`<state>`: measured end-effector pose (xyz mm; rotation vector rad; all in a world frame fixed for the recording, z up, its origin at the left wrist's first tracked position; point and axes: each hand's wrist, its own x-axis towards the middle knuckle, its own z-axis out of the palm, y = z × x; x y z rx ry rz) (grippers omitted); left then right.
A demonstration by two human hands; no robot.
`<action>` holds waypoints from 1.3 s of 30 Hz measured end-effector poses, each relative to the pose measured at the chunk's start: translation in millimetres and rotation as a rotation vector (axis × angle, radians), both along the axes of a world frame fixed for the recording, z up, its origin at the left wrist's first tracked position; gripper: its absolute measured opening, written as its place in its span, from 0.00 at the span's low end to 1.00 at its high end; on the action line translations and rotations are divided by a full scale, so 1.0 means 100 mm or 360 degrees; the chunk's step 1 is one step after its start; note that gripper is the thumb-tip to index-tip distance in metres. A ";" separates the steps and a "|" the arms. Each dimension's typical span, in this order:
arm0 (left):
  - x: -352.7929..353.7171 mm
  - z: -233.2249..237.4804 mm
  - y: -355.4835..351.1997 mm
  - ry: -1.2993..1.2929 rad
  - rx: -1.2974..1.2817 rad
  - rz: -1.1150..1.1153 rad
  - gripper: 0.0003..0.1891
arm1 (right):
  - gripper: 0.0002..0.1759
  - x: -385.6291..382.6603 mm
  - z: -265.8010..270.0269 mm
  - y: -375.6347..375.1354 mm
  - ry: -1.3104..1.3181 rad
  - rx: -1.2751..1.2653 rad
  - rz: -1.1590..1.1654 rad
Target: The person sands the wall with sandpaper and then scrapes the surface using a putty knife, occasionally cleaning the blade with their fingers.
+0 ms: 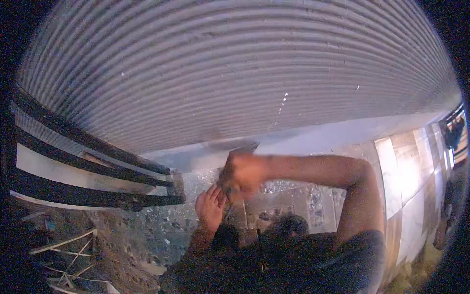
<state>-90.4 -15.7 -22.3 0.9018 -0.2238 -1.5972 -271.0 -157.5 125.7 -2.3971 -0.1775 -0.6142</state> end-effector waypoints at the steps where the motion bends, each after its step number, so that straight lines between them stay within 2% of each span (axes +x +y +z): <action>1: 0.03 -0.13 0.00 -0.0017 -0.0007 0.0012 0.28 | 0.14 0.03 -0.05 0.12 -0.0111 -0.0074 0.0161; 3: 0.06 -0.35 -0.03 -0.0211 -0.0176 0.0164 0.26 | 0.14 0.11 0.32 0.33 -0.0247 0.0038 0.0222; 4: 0.05 -0.27 -0.06 -0.0231 -0.0179 0.0163 0.26 | 0.13 0.13 0.41 0.35 -0.0287 -0.0079 0.0283; 6: -0.02 0.00 -0.06 0.0050 -0.0213 0.0090 0.25 | 0.13 0.16 0.43 0.29 -0.0345 -0.0187 0.0326; 9: -0.18 0.12 0.00 -0.0079 -0.0190 0.0083 0.26 | 0.13 0.18 0.37 0.11 -0.0223 -0.0405 0.0173; 10: -0.26 0.18 0.06 0.0124 -0.0840 -0.0001 0.25 | 0.12 0.22 0.33 0.15 -0.0317 -0.0335 0.0230; 12: -0.26 0.00 0.10 0.0225 -0.0695 0.0044 0.25 | 0.12 0.27 0.39 0.28 -0.0408 -0.0266 0.0288; 14: -0.24 -0.29 0.18 0.0437 -0.0398 0.0141 0.24 | 0.11 0.27 0.54 0.47 -0.0174 -0.0345 0.0368; 16: -0.21 -0.45 0.24 0.0641 -0.0100 0.0219 0.23 | 0.11 0.23 0.29 0.07 -0.0204 -0.0237 0.0346; 17: -0.22 -0.39 0.20 0.0638 -0.0096 0.0210 0.23 | 0.12 0.22 0.21 -0.08 -0.0237 -0.0142 0.0333; 18: -0.23 -0.26 0.13 0.0632 -0.0235 0.0121 0.22 | 0.12 0.13 0.24 -0.07 -0.0135 0.0080 0.0083; 19: -0.24 -0.11 0.08 0.0627 -0.0379 0.0032 0.22 | 0.12 0.15 0.28 -0.03 -0.0139 0.0073 0.0079; 20: -0.31 0.04 0.13 -0.0067 -0.0260 0.0144 0.22 | 0.12 0.17 0.30 0.09 -0.0238 -0.0019 0.0209; 21: -0.29 -0.02 0.12 -0.0049 -0.0252 0.0150 0.22 | 0.11 0.17 0.28 0.23 -0.0326 -0.0097 0.0344; 22: -0.21 -0.10 0.10 0.0271 -0.0064 0.0127 0.23 | 0.13 0.19 0.11 0.39 -0.0032 -0.0319 0.0321; 23: -0.17 -0.15 0.07 0.0584 0.0121 0.0098 0.23 | 0.13 0.22 0.18 0.35 -0.0019 -0.0314 0.0323; 24: -0.23 0.20 0.00 0.0682 -0.0100 -0.0080 0.24 | 0.10 0.29 0.27 0.27 0.0037 -0.0366 0.0482; 25: -0.25 0.15 0.02 0.0685 -0.0091 -0.0081 0.24 | 0.10 0.32 0.36 0.19 0.0088 -0.0415 0.0639; 26: -0.28 0.05 0.03 0.0579 -0.0412 -0.0029 0.25 | 0.17 0.27 0.37 0.08 -0.0463 -0.0254 0.0357; 27: -0.30 -0.04 0.04 0.0470 -0.0736 0.0026 0.25 | 0.17 0.26 0.36 0.09 -0.0461 -0.0259 0.0355; 28: -0.32 -0.12 0.11 0.0460 -0.0886 0.0063 0.25 | 0.15 0.26 0.35 0.11 -0.0388 -0.0258 0.0212; 29: -0.32 -0.12 0.09 0.0465 -0.0892 0.0070 0.25 | 0.15 0.28 0.35 0.12 -0.0314 -0.0253 0.0070; 30: -0.33 -0.11 0.11 0.0424 -0.0836 0.0079 0.25 | 0.13 0.29 0.35 0.19 -0.0394 -0.0215 0.0190; 35: -0.34 0.03 0.08 0.0202 -0.0593 0.0095 0.26 | 0.13 0.19 0.25 -0.02 -0.0166 -0.0137 0.0152; 38: -0.32 0.33 -0.01 0.0393 -0.0368 -0.0020 0.25 | 0.14 0.20 0.32 0.07 -0.0147 -0.0156 0.0177; 39: -0.30 0.24 0.02 0.0399 -0.0363 -0.0011 0.25 | 0.14 0.20 0.32 0.20 -0.0179 -0.0161 0.0208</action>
